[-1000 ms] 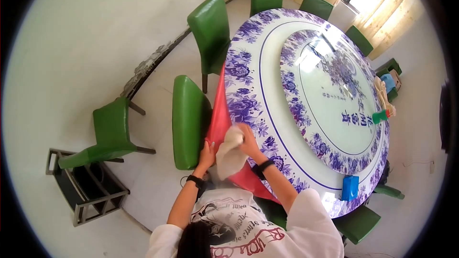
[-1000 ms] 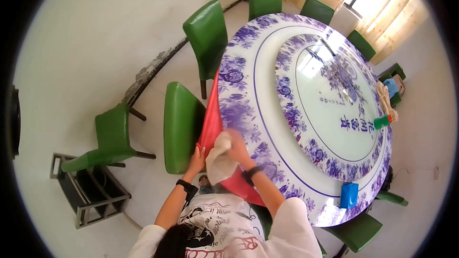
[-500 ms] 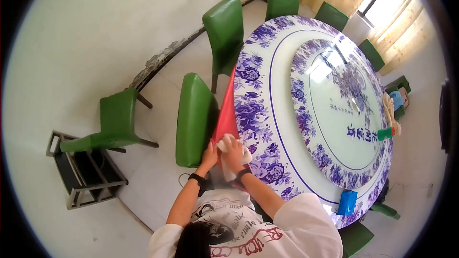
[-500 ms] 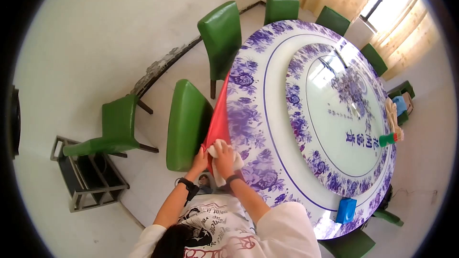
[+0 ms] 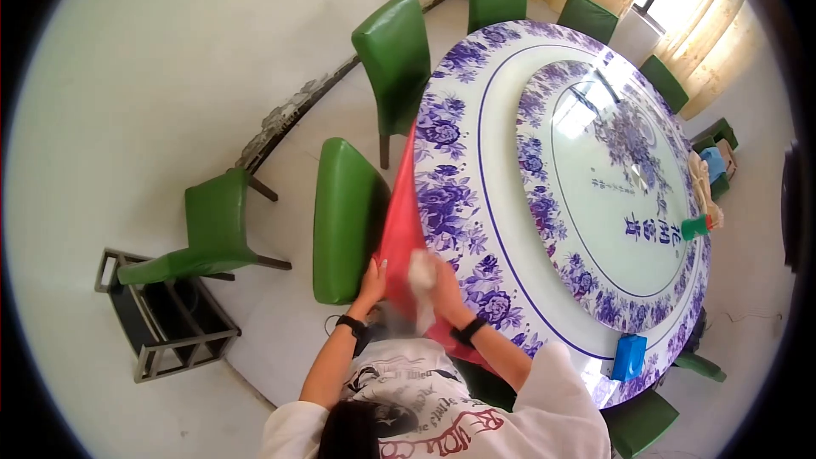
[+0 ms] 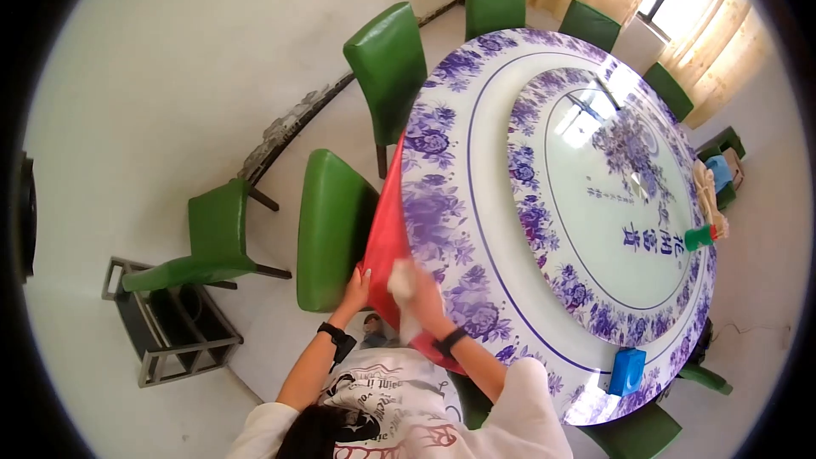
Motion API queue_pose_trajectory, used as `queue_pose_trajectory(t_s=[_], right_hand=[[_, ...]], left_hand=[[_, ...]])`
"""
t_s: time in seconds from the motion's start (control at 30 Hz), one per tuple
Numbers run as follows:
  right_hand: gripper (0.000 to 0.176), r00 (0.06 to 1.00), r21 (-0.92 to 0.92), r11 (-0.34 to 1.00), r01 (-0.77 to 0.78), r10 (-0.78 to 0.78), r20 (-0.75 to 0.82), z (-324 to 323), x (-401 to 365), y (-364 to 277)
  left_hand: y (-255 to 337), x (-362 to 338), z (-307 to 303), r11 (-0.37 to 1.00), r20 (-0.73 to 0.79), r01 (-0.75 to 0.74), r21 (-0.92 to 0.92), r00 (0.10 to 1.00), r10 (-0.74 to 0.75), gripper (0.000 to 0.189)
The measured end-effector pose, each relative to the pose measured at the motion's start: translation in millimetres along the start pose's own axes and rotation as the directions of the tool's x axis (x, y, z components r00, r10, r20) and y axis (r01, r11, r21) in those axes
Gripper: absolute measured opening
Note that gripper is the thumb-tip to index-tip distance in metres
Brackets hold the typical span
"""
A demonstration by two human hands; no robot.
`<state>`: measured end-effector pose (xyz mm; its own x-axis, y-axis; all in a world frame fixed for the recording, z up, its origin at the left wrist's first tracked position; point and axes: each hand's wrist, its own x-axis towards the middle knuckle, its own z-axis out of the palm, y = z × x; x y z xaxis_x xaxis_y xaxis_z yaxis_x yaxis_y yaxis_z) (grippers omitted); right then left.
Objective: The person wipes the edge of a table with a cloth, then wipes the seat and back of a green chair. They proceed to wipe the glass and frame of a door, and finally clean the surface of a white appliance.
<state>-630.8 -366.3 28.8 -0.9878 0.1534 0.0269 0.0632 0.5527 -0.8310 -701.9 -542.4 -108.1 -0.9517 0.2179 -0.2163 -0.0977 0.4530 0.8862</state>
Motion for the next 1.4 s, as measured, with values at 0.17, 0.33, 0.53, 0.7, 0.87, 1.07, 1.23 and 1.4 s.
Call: queue_pose_trajectory(t_s=[0.17, 0.33, 0.53, 0.7, 0.87, 1.07, 1.23, 1.4], right_hand=[[0.051, 0.875, -0.040, 0.972, 0.229, -0.224, -0.430, 41, 132, -5], [0.048, 0.964, -0.201, 0.951, 0.234, -0.253, -0.075, 120, 150, 46], [0.061, 0.873, -0.462, 0.776, 0.430, -0.487, -0.006, 111, 92, 57], [0.061, 0.956, -0.324, 0.930, 0.174, -0.238, -0.171, 72, 28, 53], [0.059, 0.995, -0.368, 0.927, -0.076, 0.045, -0.092, 59, -34, 38], [0.042, 0.894, -0.225, 0.951, -0.213, 0.097, -0.439, 97, -70, 20], [0.040, 0.832, -0.180, 0.952, -0.248, 0.114, -0.544, 118, -67, -12], [0.049, 0.790, -0.298, 0.885, -0.358, 0.117, -0.602, 139, -82, -75]], left_hand=[[3, -4, 7, 0.993, -0.068, 0.108, 0.056, 0.992, -0.104, 0.048], [5, -6, 10, 0.995, -0.046, 0.064, -0.079, 0.997, -0.068, 0.051], [-8, -8, 40, 0.982, 0.053, 0.126, -0.137, 0.991, -0.120, 0.052], [10, -13, 30, 0.988, 0.072, 0.129, -0.089, 0.990, -0.123, 0.049], [24, -11, 5, 0.980, 0.061, 0.103, 0.173, 0.992, -0.115, 0.041], [49, -1, -26, 0.936, 0.244, -0.191, 0.295, 0.962, 0.120, 0.049], [67, -3, -37, 0.976, 0.449, -0.170, 0.136, 0.888, 0.093, 0.076], [51, 42, -14, 0.991, 0.700, -0.087, -0.102, 0.701, 0.133, 0.038]])
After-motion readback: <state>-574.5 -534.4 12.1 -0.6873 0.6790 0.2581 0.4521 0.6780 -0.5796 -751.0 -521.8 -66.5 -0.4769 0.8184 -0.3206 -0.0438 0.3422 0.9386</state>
